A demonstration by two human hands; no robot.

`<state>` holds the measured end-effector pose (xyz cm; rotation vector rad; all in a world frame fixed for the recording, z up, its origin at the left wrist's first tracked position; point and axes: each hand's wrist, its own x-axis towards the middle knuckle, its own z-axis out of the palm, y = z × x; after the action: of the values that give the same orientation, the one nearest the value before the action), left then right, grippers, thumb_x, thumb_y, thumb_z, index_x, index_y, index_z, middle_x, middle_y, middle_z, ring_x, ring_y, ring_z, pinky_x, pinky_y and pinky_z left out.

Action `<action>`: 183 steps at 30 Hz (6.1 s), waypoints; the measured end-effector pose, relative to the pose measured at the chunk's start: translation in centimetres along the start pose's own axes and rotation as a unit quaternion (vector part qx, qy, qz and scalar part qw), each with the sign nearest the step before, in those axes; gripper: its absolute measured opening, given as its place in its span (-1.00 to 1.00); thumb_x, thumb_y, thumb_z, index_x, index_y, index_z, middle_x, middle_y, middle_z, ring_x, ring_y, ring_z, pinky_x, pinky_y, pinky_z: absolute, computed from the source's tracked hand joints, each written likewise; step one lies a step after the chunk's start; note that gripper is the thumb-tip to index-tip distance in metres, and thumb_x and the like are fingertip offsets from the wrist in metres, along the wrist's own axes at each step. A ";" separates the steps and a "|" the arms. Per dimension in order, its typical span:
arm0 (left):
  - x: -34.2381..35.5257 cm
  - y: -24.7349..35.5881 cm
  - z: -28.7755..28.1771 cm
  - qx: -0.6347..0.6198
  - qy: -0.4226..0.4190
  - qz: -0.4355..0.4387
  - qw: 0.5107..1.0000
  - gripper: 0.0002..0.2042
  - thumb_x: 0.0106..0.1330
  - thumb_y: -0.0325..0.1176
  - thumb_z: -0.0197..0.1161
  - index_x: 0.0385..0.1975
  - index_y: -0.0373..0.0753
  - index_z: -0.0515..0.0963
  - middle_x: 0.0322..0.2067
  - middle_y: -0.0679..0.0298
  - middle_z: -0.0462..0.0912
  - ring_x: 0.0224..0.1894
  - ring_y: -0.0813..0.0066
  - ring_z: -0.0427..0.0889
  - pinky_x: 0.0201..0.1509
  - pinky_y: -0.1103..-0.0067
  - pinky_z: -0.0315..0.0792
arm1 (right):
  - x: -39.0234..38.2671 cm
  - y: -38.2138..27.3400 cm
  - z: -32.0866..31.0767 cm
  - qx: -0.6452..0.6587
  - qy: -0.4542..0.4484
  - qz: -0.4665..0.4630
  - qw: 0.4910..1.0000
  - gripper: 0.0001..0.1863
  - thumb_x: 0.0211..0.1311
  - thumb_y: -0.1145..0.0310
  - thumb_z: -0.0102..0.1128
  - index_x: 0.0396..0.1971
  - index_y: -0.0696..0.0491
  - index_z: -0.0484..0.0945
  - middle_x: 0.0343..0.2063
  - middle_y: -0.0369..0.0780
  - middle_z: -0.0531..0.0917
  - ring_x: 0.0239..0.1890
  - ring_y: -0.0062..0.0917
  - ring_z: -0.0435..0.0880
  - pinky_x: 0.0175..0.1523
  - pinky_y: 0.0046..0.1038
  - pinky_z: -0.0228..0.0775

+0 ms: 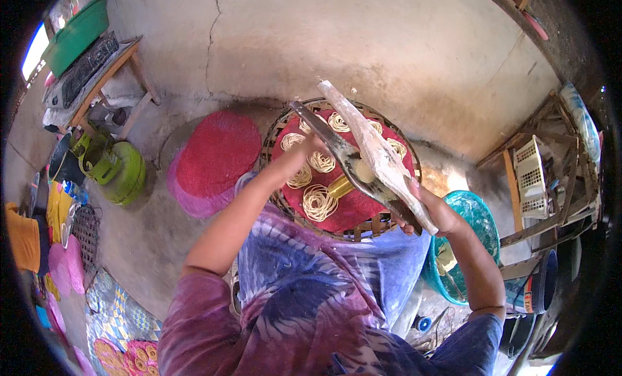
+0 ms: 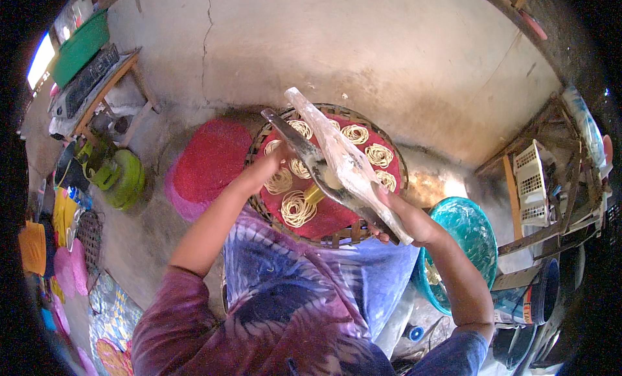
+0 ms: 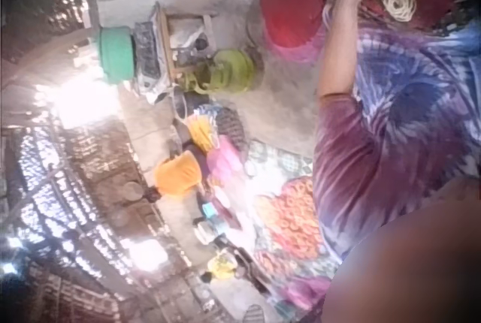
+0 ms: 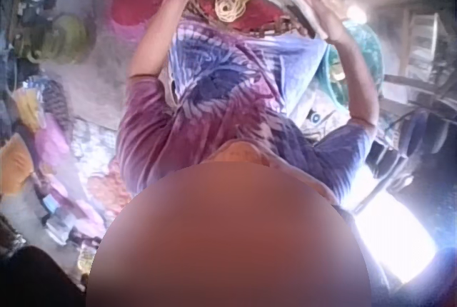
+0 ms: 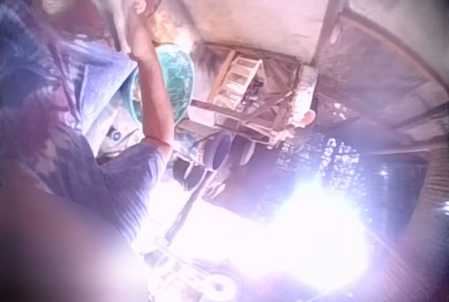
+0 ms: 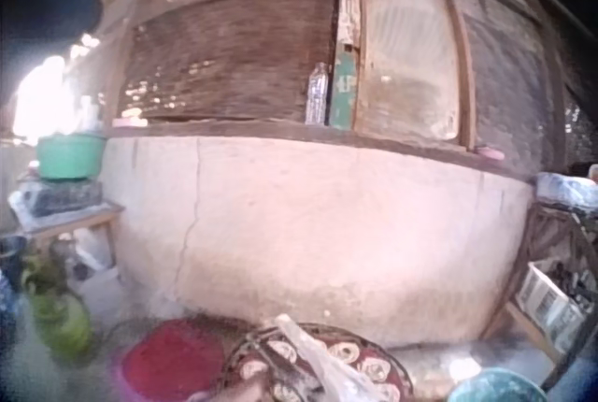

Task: The person uses a manual noodle press to extrude dough into thin strands, forming them into small coils on a red mat placed on a woven tray. They repeatedly scoop dough from a green basin, load it into the press, and push the plunger to create uniform noodle nests.

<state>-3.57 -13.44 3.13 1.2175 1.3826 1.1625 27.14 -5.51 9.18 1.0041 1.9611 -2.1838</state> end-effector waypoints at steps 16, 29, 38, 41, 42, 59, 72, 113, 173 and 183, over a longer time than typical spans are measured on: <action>-1.1 -4.7 2.4 0.237 0.015 0.028 0.971 -0.37 0.46 0.12 -0.30 0.11 -0.35 0.44 0.21 0.07 0.38 0.11 0.21 0.40 0.25 0.32 0.20 | -0.5 1.3 -0.6 -0.042 0.073 -0.069 0.994 -0.29 0.32 -0.31 -0.30 -0.22 0.12 0.48 -0.55 -0.30 0.52 -0.60 -0.67 0.45 -0.53 -0.62 0.25; -1.1 7.9 0.2 -0.365 0.023 0.235 0.901 -0.10 0.32 0.37 -0.37 0.32 -0.43 0.07 0.24 -0.12 0.28 0.30 0.00 0.26 0.41 0.28 0.11 | -4.1 0.4 0.9 -0.017 0.044 -0.092 0.995 -0.19 0.23 -0.39 -0.22 -0.09 0.17 0.45 -0.51 -0.22 0.54 -0.56 -0.60 0.51 -0.48 -0.59 0.33; 8.5 4.1 4.3 -0.693 0.059 0.079 0.715 -0.37 0.36 0.28 -0.37 -0.35 -0.24 0.37 -0.43 0.15 0.46 -0.28 0.14 0.47 0.07 0.20 0.37 | -3.4 -1.4 -1.4 0.017 0.030 0.078 0.996 -0.18 0.31 -0.37 -0.46 0.06 0.12 0.38 -0.48 -0.03 0.60 -0.55 -0.41 0.61 -0.50 -0.43 0.46; 9.7 1.1 4.7 -0.748 0.024 0.077 0.659 -0.41 0.37 0.25 -0.40 -0.35 -0.21 0.35 -0.45 0.17 0.44 -0.33 0.20 0.45 -0.01 0.24 0.37 | -2.3 -2.2 -1.6 -0.072 0.056 0.115 0.989 -0.18 0.31 -0.38 -0.45 0.01 0.12 0.40 -0.53 -0.09 0.59 -0.58 -0.45 0.61 -0.51 -0.46 0.47; 9.9 1.0 4.2 -0.745 0.016 0.107 0.658 -0.44 0.38 0.22 -0.44 -0.38 -0.18 0.32 -0.49 0.20 0.42 -0.38 0.24 0.42 -0.09 0.26 0.36 | -1.8 -2.5 -1.3 -0.112 0.069 0.113 0.985 -0.19 0.31 -0.37 -0.44 0.00 0.12 0.41 -0.55 -0.11 0.59 -0.59 -0.46 0.60 -0.52 -0.46 0.47; 7.8 5.1 2.5 -0.706 0.077 0.144 0.689 -0.52 0.39 0.18 -0.41 -0.43 -0.12 0.23 -0.59 0.27 0.34 -0.50 0.32 0.36 -0.25 0.30 0.32 | -3.2 -4.6 1.5 -0.172 0.150 0.075 0.971 -0.21 0.32 -0.35 -0.36 -0.34 0.16 0.52 -0.69 -0.25 0.51 -0.69 -0.58 0.52 -0.62 -0.52 0.32; 8.5 3.8 6.7 -0.528 0.056 0.009 0.847 -0.41 0.43 0.17 -0.44 -0.20 -0.20 0.43 -0.38 0.20 0.56 -0.28 0.28 0.49 -0.06 0.33 0.38 | -5.3 -0.1 -1.0 -0.085 0.188 0.039 0.978 -0.33 0.36 -0.26 -0.27 -0.34 0.14 0.46 -0.72 -0.26 0.46 -0.76 -0.63 0.41 -0.68 -0.56 0.22; 12.7 4.7 2.8 -0.681 0.115 0.076 0.719 -0.46 0.37 0.17 -0.45 -0.46 -0.18 0.31 -0.59 0.29 0.32 -0.48 0.36 0.34 -0.13 0.33 0.37 | 1.2 -3.5 -3.6 -0.094 0.105 0.086 0.986 -0.26 0.34 -0.32 -0.39 -0.34 0.11 0.50 -0.70 -0.24 0.49 -0.76 -0.58 0.43 -0.70 -0.51 0.22; 7.8 4.0 3.4 0.163 0.053 0.271 0.947 -0.23 0.39 0.26 -0.44 0.34 -0.30 0.12 0.36 -0.07 0.07 0.38 0.09 0.10 0.43 0.12 -0.06 | -0.4 0.6 -4.1 -0.073 0.259 -0.103 0.958 -0.39 0.40 -0.16 -0.20 -0.32 0.15 0.54 -0.69 -0.32 0.48 -0.70 -0.67 0.41 -0.61 -0.58 0.21; 18.5 5.1 -3.5 -0.690 0.022 0.167 0.704 -0.39 0.32 0.35 -0.41 -0.67 -0.10 0.12 -0.70 0.39 0.10 -0.62 0.47 0.13 -0.41 0.44 0.18 | 6.7 -7.4 -6.2 -0.169 0.136 0.045 0.975 -0.24 0.32 -0.35 -0.42 -0.40 0.07 0.54 -0.72 -0.28 0.46 -0.74 -0.61 0.39 -0.61 -0.53 0.26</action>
<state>-7.94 5.05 7.60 0.2634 -0.0076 1.8939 21.29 4.16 12.47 1.3554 2.2435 -1.6588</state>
